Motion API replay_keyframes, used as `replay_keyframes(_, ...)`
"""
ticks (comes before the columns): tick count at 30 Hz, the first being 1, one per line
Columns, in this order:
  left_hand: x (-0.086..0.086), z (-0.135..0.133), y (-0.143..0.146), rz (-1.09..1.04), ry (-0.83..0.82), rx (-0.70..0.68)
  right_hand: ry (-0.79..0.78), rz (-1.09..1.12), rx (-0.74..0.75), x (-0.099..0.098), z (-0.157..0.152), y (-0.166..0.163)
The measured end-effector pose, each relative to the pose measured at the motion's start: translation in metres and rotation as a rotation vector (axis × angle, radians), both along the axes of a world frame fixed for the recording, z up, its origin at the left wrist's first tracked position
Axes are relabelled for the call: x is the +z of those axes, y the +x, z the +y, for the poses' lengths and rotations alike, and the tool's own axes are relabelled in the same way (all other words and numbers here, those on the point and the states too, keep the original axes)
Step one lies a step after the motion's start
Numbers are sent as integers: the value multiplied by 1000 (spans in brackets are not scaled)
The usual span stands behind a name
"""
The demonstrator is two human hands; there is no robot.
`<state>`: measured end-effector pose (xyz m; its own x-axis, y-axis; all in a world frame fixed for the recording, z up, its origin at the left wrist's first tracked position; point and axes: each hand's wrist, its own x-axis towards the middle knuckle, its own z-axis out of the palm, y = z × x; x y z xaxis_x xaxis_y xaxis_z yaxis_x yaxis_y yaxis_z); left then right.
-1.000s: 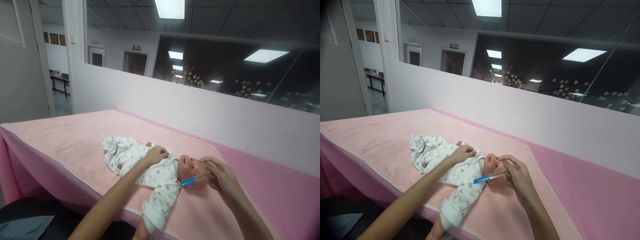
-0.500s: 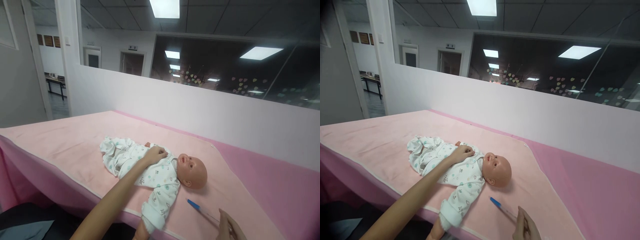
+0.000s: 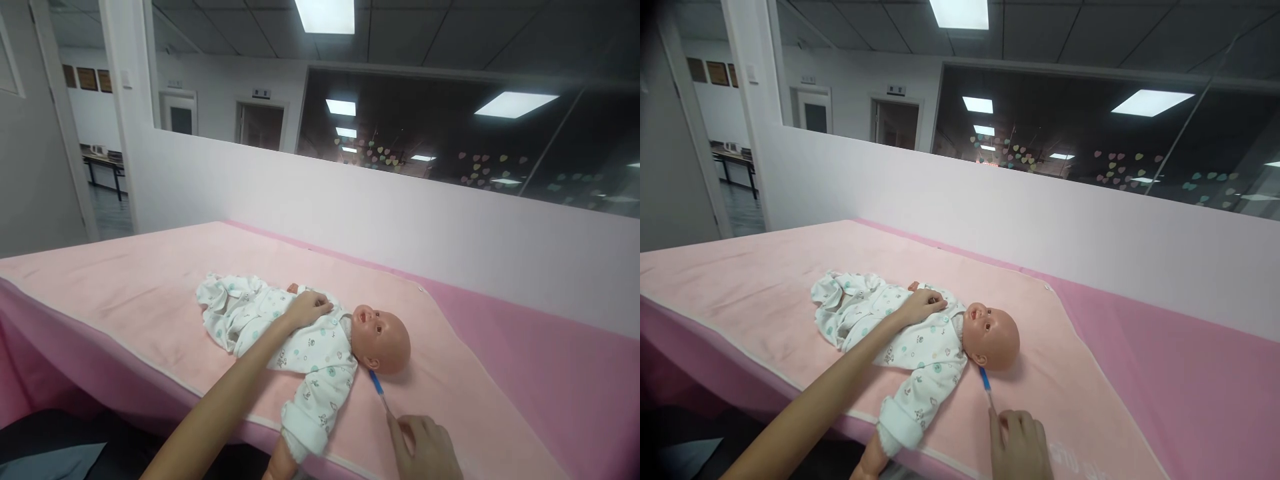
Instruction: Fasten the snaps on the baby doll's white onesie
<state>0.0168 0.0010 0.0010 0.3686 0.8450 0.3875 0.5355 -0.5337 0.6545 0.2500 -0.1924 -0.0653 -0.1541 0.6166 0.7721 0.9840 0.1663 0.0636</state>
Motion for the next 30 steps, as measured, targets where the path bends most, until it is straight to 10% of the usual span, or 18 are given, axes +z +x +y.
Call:
replay_keyframes(8, 7, -4, -8, -105, -180, -222, 30, 197, 166, 66, 46, -74)
replay_keyframes(13, 9, -3, -15, -76, -224, -340, 0, 218, 406, 72, 108, -126)
replay_keyframes(24, 40, -22, -3, 638, 106, 37, 205, -9, 448, 67, 114, -142)
replay_keyframes(30, 57, -41, 5, 682, 156, 230, 316, -137, 453, 78, 100, -151)
